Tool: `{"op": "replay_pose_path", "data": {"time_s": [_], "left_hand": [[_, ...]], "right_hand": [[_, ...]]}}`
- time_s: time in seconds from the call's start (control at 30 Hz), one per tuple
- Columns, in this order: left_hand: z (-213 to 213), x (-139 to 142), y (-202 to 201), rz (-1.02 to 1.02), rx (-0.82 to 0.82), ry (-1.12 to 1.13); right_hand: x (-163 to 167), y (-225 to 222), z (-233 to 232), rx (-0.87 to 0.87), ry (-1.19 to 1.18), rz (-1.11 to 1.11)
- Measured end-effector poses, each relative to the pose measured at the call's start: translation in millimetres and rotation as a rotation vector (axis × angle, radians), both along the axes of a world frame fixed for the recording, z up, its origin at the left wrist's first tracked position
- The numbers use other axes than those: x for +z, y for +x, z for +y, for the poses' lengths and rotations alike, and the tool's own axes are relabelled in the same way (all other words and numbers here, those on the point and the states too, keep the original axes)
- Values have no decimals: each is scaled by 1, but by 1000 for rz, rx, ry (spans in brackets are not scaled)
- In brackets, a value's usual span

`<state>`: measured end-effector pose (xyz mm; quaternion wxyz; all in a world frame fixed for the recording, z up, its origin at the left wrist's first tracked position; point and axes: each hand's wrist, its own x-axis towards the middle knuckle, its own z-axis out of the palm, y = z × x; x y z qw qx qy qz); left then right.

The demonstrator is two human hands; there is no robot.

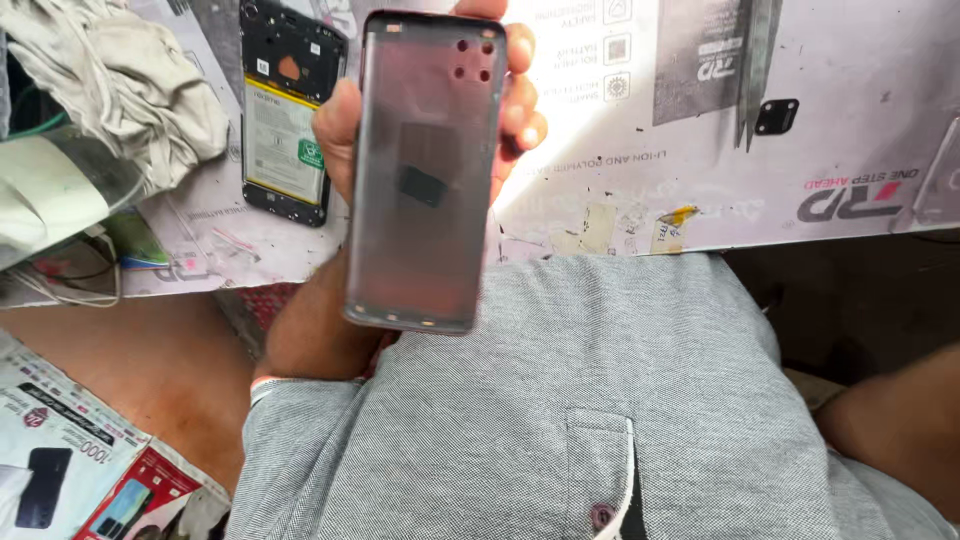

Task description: The person applies adhesive tape to the edges of a red smartphone back cover, trims the excess with scissors, and presses the edges to secure the seal. The person then aligns and attaches the back cover to the phone body.

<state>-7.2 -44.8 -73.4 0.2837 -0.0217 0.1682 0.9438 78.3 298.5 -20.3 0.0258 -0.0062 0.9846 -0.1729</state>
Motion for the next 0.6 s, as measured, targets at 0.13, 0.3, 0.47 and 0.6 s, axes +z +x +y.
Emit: {"op": "replay_pose_path", "data": {"time_s": [0.13, 0.3, 0.47, 0.6], "left_hand": [[-10, -10, 1, -72, -49, 120], [-9, -14, 2, -94, -36, 162], [-9, -14, -1, -74, -13, 172], [-9, -11, -3, -79, -19, 185]], "right_hand": [[-12, -2, -11, -193, -412, -8], [-8, 5, -11, -506, -1493, -157], [-10, -8, -27, -528, -2036, -487], [12, -19, -39, 83, -1580, -417]]}}
